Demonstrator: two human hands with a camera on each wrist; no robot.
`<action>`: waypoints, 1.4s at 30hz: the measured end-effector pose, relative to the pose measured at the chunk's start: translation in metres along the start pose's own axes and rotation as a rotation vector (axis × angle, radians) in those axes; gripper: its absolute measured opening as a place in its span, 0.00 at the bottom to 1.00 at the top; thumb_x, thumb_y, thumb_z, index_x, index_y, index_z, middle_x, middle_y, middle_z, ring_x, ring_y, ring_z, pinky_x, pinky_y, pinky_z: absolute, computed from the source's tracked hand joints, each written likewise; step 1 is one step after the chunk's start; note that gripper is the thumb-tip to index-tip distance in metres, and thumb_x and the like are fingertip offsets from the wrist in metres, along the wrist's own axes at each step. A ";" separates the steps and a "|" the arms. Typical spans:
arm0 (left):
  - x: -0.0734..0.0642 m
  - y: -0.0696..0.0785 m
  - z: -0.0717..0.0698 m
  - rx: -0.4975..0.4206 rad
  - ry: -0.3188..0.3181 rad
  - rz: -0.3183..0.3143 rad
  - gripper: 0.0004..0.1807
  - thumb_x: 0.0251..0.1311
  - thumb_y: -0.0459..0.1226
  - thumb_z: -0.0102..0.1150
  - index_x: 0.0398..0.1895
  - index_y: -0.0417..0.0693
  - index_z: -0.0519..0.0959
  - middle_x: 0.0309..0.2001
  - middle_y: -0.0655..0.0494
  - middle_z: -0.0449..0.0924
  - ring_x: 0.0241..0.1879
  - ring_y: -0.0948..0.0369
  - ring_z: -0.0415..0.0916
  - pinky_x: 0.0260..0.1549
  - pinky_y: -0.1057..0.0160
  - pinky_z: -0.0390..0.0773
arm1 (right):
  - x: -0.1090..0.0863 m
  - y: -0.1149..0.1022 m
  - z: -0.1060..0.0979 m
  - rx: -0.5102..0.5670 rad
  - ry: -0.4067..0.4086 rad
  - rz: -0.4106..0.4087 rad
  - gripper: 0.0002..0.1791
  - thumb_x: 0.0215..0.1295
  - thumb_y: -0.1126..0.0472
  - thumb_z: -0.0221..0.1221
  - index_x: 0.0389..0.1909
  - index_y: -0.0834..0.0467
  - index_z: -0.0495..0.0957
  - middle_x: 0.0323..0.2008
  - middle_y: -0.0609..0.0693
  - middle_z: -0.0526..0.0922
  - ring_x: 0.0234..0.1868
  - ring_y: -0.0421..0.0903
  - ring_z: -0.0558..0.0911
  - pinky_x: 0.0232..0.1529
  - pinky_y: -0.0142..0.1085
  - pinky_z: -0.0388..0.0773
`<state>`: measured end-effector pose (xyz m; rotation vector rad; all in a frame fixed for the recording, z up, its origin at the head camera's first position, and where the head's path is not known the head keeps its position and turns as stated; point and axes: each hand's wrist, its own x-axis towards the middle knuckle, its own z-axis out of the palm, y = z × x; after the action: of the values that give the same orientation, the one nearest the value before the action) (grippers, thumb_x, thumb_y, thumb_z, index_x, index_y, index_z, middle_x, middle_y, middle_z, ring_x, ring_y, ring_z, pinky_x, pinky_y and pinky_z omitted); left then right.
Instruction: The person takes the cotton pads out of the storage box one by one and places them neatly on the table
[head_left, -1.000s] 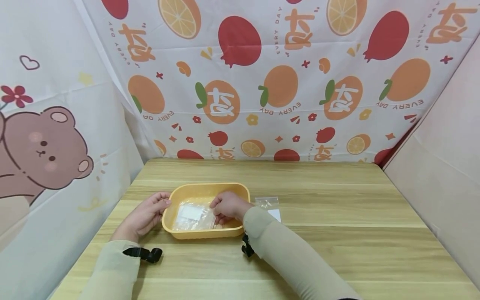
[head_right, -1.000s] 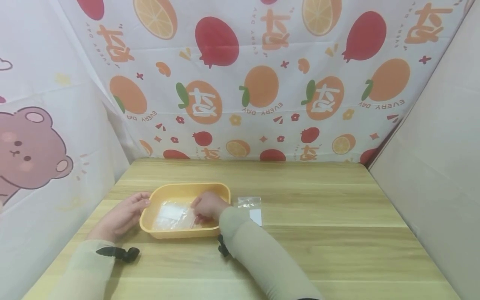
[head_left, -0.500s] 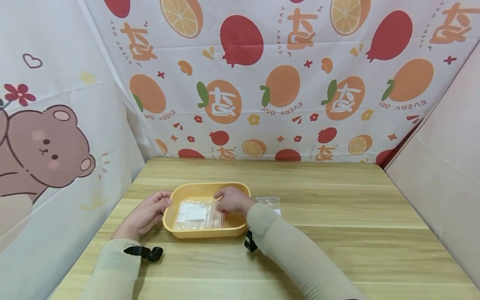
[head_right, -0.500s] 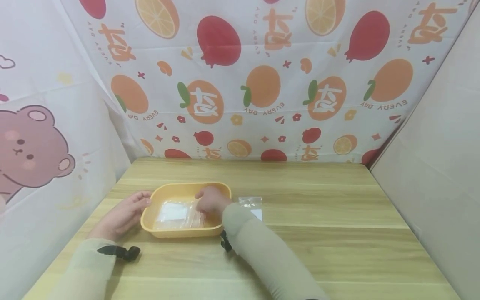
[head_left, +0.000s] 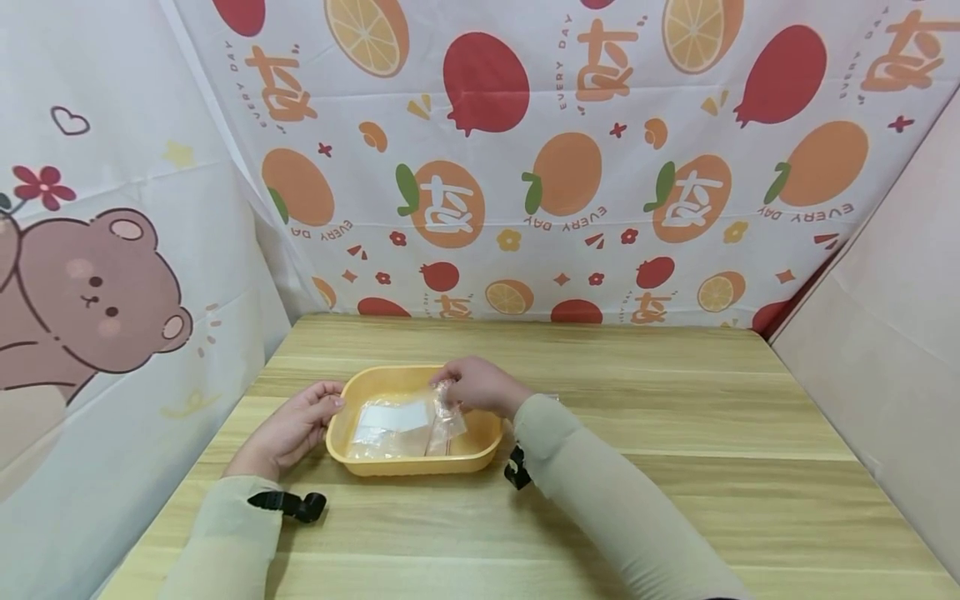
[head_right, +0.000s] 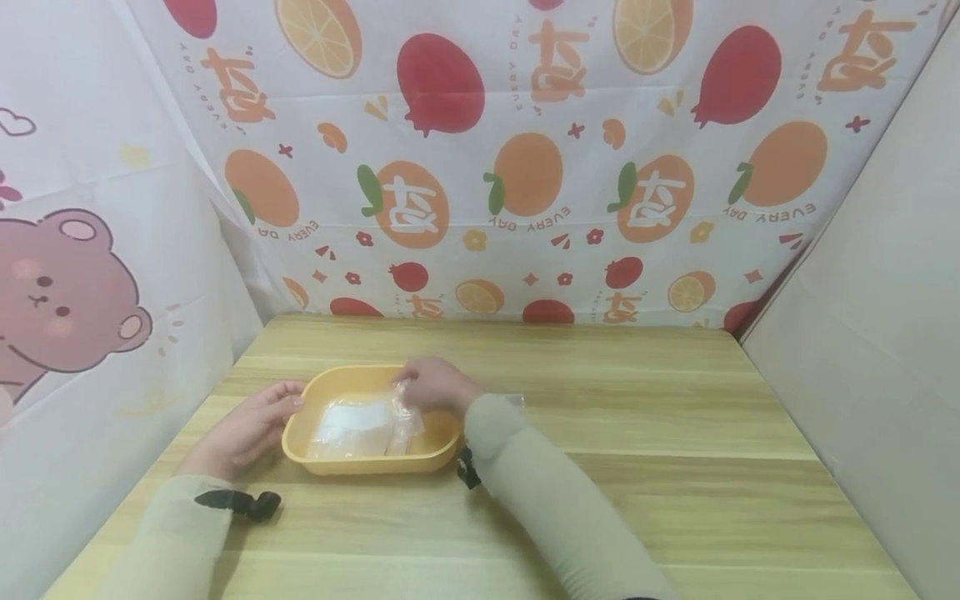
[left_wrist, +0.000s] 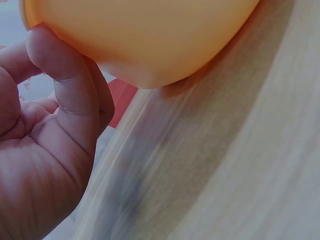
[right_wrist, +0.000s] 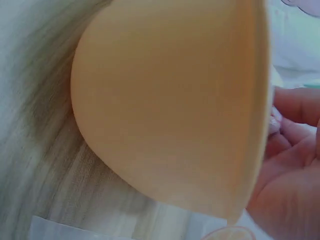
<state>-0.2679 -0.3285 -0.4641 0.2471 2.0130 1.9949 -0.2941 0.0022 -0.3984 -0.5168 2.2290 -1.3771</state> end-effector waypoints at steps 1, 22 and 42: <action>0.000 0.000 0.000 -0.001 -0.001 0.000 0.18 0.77 0.34 0.49 0.61 0.31 0.60 0.42 0.50 0.77 0.33 0.62 0.79 0.31 0.64 0.84 | 0.000 0.001 -0.002 0.059 -0.019 -0.008 0.15 0.69 0.73 0.55 0.52 0.59 0.81 0.43 0.51 0.82 0.37 0.46 0.84 0.37 0.38 0.84; 0.003 -0.002 0.002 0.022 0.009 0.002 0.21 0.77 0.34 0.48 0.64 0.29 0.58 0.44 0.47 0.76 0.33 0.62 0.78 0.32 0.63 0.84 | -0.033 -0.003 -0.062 0.270 -0.041 -0.109 0.15 0.76 0.68 0.52 0.59 0.59 0.75 0.49 0.59 0.82 0.40 0.50 0.83 0.35 0.37 0.82; -0.001 -0.001 0.001 0.004 0.003 -0.014 0.19 0.77 0.35 0.49 0.62 0.31 0.59 0.42 0.51 0.78 0.34 0.61 0.79 0.32 0.62 0.84 | -0.087 0.024 -0.143 0.050 -0.227 -0.130 0.14 0.71 0.75 0.46 0.53 0.65 0.73 0.42 0.62 0.82 0.30 0.49 0.79 0.28 0.36 0.78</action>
<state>-0.2668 -0.3283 -0.4652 0.2307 2.0154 1.9834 -0.3056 0.1635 -0.3484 -0.7714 2.0039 -1.3594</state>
